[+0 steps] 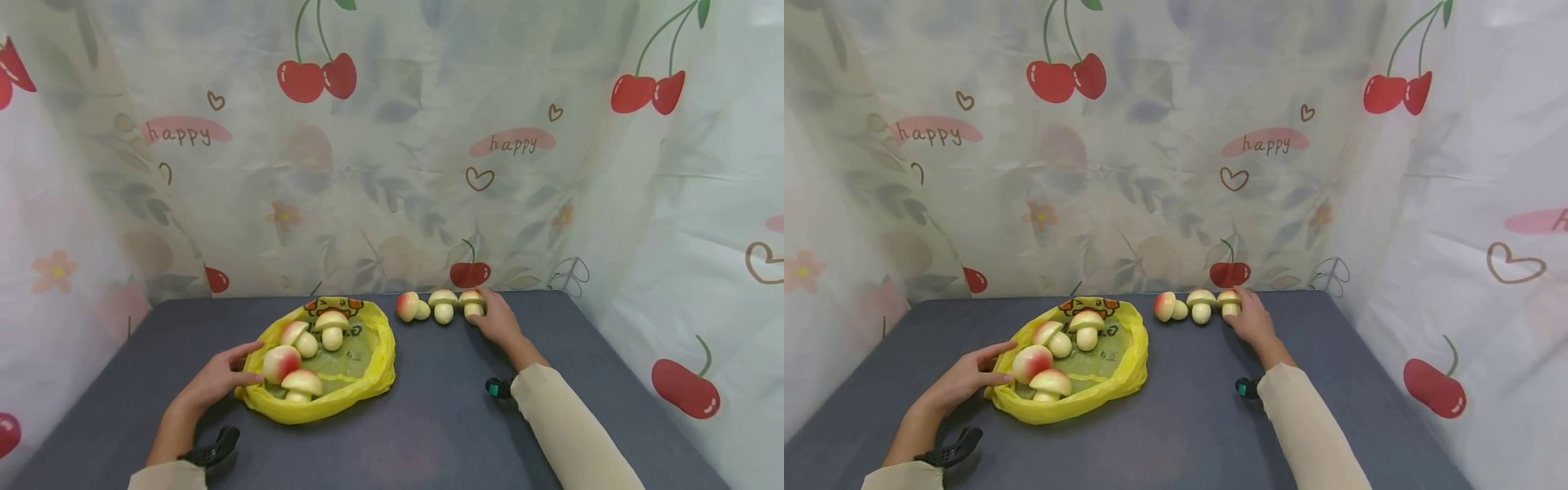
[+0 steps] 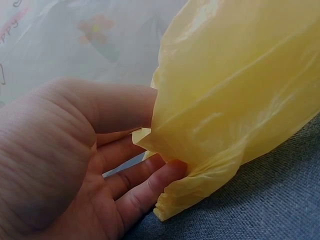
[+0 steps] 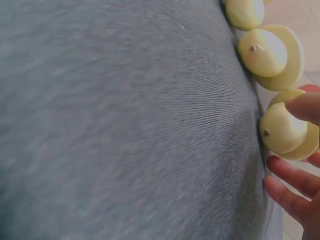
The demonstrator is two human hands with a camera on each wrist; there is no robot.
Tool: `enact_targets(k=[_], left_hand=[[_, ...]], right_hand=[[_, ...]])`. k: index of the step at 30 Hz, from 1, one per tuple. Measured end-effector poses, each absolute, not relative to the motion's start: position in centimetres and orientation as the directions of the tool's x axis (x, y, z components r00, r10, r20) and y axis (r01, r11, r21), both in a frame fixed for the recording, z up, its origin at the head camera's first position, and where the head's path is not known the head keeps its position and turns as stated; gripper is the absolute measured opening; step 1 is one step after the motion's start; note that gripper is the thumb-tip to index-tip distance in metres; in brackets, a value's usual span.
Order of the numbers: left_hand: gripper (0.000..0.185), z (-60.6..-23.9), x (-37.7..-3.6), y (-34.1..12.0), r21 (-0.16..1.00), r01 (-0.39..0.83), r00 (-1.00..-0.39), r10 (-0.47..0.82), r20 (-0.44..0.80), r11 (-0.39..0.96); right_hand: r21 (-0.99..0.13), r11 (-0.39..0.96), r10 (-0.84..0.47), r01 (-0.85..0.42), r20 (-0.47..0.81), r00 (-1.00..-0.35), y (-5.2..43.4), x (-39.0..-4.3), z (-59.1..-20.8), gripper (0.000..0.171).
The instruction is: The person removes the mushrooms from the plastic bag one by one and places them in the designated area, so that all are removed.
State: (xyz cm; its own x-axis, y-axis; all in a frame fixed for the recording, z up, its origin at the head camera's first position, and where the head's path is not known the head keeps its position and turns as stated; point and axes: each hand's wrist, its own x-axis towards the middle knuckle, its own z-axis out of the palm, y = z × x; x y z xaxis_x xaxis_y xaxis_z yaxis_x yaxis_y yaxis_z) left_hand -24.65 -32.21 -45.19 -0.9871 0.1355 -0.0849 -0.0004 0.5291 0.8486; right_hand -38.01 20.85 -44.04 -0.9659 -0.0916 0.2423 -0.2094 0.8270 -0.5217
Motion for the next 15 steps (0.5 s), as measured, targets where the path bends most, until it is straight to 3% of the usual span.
enact_targets(k=[15], left_hand=[[0.081,-45.4,-24.7,-32.2,0.845,0.0,-0.987,0.137,-0.087,0.534]], right_hand=[[-0.523,0.832,-0.009,-0.186,0.322,-0.947,21.5,-35.1,-44.3,0.064]])
